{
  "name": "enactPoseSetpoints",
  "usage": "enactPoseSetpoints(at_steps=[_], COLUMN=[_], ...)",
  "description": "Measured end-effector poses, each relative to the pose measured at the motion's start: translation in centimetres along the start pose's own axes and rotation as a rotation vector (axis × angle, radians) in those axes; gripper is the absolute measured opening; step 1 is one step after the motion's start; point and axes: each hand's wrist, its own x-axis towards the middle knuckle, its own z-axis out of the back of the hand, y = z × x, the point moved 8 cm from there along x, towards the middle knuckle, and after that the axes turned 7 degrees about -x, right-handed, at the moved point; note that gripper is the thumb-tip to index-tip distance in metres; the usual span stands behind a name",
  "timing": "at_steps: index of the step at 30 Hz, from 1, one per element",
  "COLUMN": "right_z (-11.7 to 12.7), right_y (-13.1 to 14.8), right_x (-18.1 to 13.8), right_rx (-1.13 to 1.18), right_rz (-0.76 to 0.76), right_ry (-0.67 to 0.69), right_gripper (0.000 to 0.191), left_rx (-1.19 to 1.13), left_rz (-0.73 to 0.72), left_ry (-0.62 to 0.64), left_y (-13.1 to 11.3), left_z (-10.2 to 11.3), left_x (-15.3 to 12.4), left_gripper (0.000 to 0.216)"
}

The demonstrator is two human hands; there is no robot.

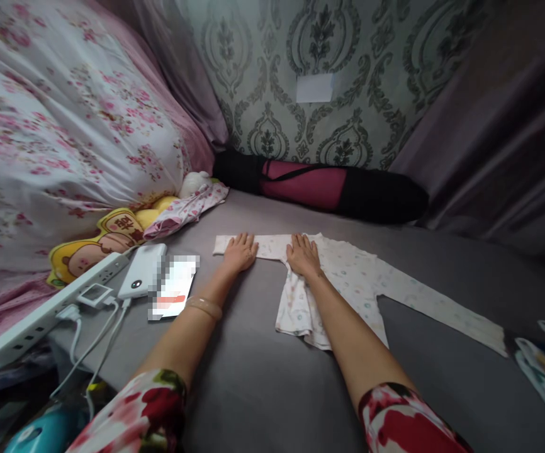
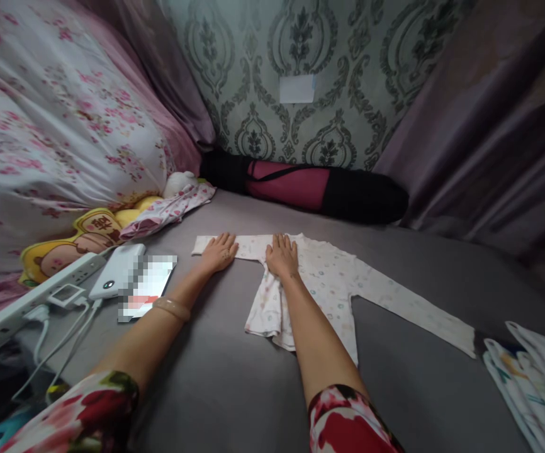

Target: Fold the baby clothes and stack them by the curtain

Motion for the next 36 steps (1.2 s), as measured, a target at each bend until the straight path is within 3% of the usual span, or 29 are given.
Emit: enactPoseSetpoints(at_steps=[4,8,13,17,20,23,26,31,34,36], right_z=[0.2,-0.1,0.1,0.9,2.3,4.4,5.8,6.0,5.6,5.5], right_y=[0.0,0.0,-0.2,-0.9,-3.1,-6.7,-11.4,-18.2,-19.7,-19.5], right_x=[0.0,0.0,0.1,0.2,-0.5,-2.8,-6.9,-15.0,-19.0,-21.0], right_rx=[0.015,0.022,0.092,0.319,0.591,0.754,0.838,0.831,0.700,0.562], right_rz=[0.002,0.003,0.008,0.013,-0.047,-0.085,-0.163,-0.364,-0.423,-0.399], right_ry=[-0.012,0.000,-0.006,0.048,0.041,-0.071,-0.129,-0.042,0.050,0.107], right_gripper=[0.057,0.057,0.055,0.053,0.049,0.040,0.029,0.018,0.020,0.027], left_rx=[-0.012,-0.061,-0.070,-0.085,-0.070,-0.039,-0.050,-0.142,-0.195,-0.220], left_rz=[0.050,0.089,0.099,0.046,-0.038,-0.016,0.021,0.021,-0.047,-0.076], left_ry=[-0.011,-0.067,-0.282,-0.460,-0.529,-0.537,-0.443,-0.087,0.120,0.190], left_y=[3.5,4.8,4.2,3.2,2.2,1.6,0.6,-2.5,-4.9,-6.2], left_z=[0.6,1.1,2.1,3.6,4.6,5.1,5.0,3.4,2.0,1.2], left_x=[0.6,1.0,0.2,-0.9,-1.7,-2.7,-3.9,-6.8,-9.2,-10.6], left_gripper=[0.054,0.045,0.039,0.038,0.036,0.034,0.032,0.035,0.039,0.040])
